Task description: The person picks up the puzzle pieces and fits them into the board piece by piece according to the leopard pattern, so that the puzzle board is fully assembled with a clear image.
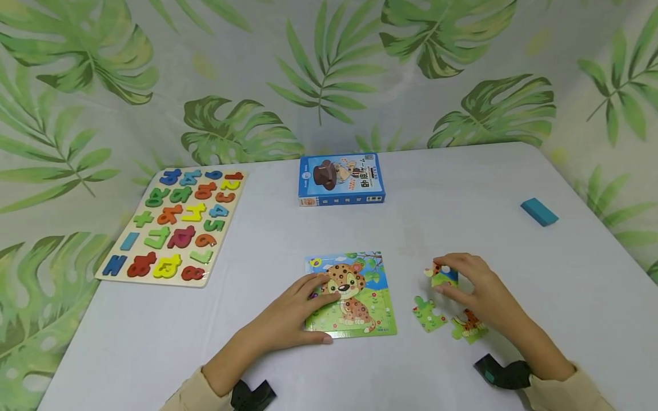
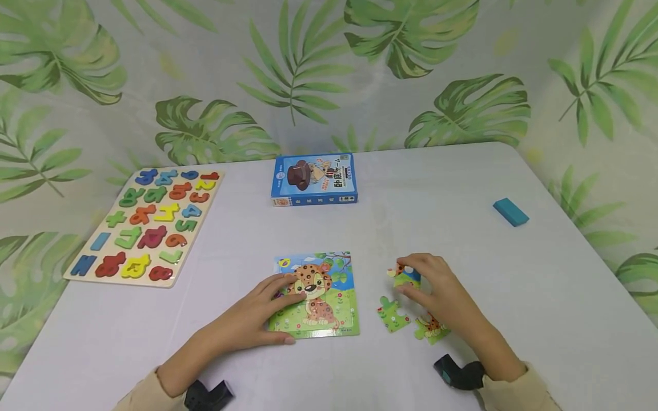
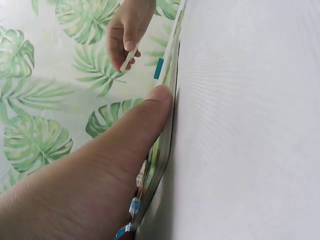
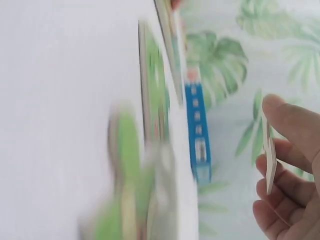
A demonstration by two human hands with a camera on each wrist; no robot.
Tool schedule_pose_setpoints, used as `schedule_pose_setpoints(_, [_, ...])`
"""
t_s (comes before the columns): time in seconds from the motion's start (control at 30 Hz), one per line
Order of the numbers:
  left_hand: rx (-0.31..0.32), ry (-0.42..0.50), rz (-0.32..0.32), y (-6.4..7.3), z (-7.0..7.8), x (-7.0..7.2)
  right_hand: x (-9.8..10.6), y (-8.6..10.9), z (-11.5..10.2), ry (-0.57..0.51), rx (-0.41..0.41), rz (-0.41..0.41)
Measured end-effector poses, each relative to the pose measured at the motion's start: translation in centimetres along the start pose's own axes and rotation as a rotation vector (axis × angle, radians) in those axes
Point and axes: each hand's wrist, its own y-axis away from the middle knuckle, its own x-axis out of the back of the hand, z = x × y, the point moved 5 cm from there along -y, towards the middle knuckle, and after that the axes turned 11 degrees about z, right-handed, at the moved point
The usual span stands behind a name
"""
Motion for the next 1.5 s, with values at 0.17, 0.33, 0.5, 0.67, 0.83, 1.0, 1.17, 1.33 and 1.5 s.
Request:
schedule_pose_setpoints(0.17, [-0.009,-0.037,0.01,-0.2,0.4,0.2,-2.6,-0.7,-3.2,-0.061,0.072,-0.043])
schedule_pose_setpoints(0.33, [-0.027,-0.072,0.025,-0.3,0.8,0.2,-5.7,-1.3,-5.0,-0.095,0.077,-0.134])
schedule_pose_setpoints(0.5, [-0.047,-0.052,0.029,-0.4,1.1,0.0,-8.5,-1.7,-5.2,-0.073,0.057,-0.21])
schedule_pose_setpoints(0.67, [-0.072,-0.044,0.042,-0.7,1.4,-0.2,-9.9,-2.0,-5.1,-0.039,0.062,-0.231])
schedule_pose_setpoints(0.83, [-0.077,-0.092,0.046,-1.2,1.5,-0.6,-10.3,-2.4,-5.3,-0.031,0.057,-0.23])
schedule_pose_setpoints(1.0, [-0.086,-0.174,0.042,-1.9,1.5,-0.8,-10.3,-2.7,-5.4,-0.027,0.025,-0.254])
schedule_pose_setpoints(1.17, [-0.074,-0.198,0.019,-2.1,1.6,-0.7,-10.0,-2.6,-5.3,0.044,0.028,-0.332])
schedule_pose_setpoints(1.33, [-0.05,-0.169,0.008,-2.1,1.7,-0.7,-9.7,-1.9,-4.9,0.035,0.06,-0.418])
schedule_pose_setpoints(1.5, [0.004,-0.072,0.036,-1.6,1.5,-0.9,-8.8,-1.4,-4.4,-0.128,-0.019,-0.455])
